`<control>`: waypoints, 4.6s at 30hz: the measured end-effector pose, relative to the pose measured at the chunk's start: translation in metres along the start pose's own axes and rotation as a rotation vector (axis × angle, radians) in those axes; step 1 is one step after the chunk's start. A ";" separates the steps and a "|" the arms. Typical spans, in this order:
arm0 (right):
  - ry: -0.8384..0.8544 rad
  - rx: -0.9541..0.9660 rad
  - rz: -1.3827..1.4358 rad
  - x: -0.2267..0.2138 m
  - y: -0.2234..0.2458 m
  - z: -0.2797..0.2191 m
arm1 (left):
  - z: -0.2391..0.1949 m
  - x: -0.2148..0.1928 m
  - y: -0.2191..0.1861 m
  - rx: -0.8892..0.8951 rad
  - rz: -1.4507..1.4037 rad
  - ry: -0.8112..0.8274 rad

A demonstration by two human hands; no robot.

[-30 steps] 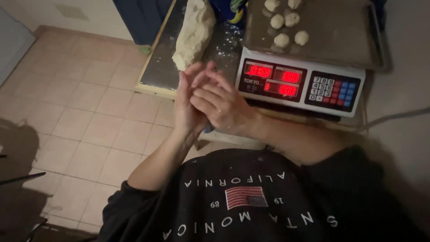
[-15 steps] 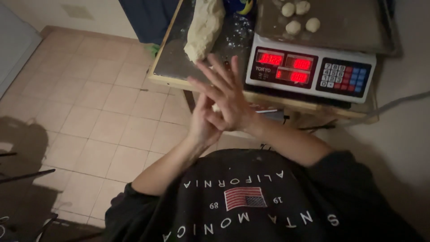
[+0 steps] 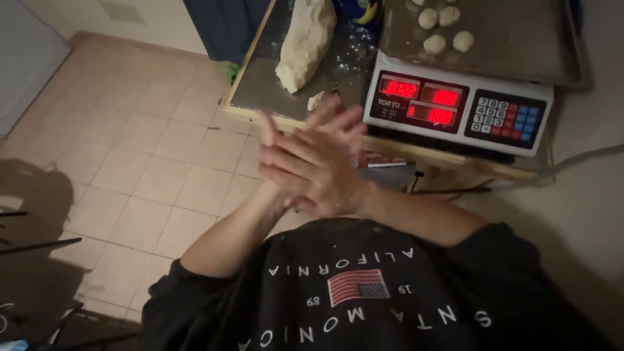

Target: Weighing and rolling dough into small balls.

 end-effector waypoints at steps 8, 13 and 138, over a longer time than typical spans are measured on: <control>0.081 -0.105 -0.407 -0.144 -0.147 -0.027 | -0.015 0.058 -0.042 1.306 1.619 -0.961; 0.186 0.974 -0.658 -0.295 -0.318 -0.054 | -0.031 0.085 -0.077 1.183 3.061 -1.387; -0.229 0.806 -0.206 -0.319 -0.233 -0.050 | -0.004 -0.043 -0.037 0.946 1.421 -0.908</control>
Point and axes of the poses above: each hand's wrist, its own z-axis towards the middle knuckle, its own x-axis out of the palm, y = z × x, the point moved 9 cm from there along z, towards the middle knuckle, and after that the axes turned 14 degrees about -y, right-handed, at the moved point
